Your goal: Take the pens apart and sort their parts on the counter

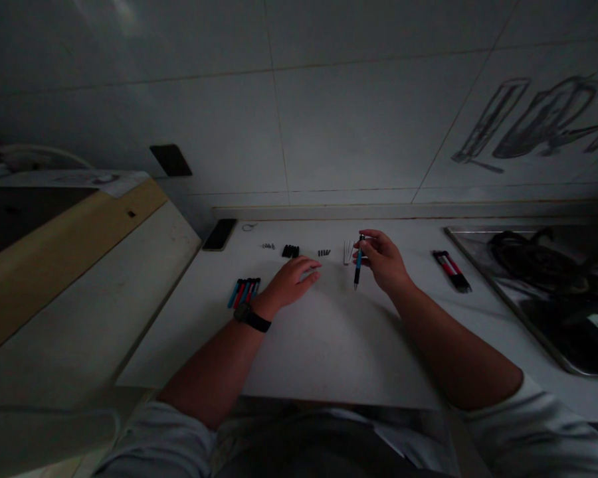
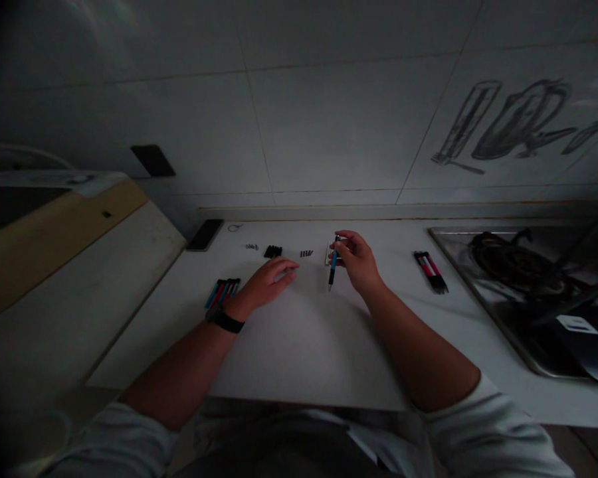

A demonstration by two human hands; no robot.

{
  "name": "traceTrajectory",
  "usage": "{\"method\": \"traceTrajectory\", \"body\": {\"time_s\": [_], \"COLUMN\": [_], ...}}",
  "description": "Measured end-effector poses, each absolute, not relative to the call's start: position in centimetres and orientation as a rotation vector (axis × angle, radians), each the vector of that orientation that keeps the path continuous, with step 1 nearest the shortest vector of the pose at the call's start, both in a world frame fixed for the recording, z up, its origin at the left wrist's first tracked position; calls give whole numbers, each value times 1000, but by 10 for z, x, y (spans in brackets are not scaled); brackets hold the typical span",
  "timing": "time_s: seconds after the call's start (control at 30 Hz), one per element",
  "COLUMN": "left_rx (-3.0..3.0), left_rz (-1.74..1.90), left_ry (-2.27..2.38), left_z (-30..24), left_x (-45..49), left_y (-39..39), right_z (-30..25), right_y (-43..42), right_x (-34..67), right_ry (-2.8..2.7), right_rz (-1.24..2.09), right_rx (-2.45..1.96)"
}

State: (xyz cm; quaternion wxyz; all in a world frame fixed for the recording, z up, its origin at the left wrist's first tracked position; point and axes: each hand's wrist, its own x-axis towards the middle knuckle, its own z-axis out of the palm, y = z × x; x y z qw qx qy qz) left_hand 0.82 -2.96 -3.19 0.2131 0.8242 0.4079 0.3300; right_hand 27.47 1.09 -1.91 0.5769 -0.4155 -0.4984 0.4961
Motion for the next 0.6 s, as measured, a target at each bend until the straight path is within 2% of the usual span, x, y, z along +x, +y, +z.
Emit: {"method": "traceTrajectory", "body": {"time_s": [0.33,0.6], "left_rx": [2277,2289], "left_rz": [910,890], "left_ry": [1127,1145], "left_z": [-31,-31], "left_x": [9,9], "left_y": [-30,-31], "right_z": [-10,16], "right_y": [12,26], "right_x": [282,332], "right_ry": [-1180,-1093], "right_rz": [1104,827], "right_rx": [-973,-986]}}
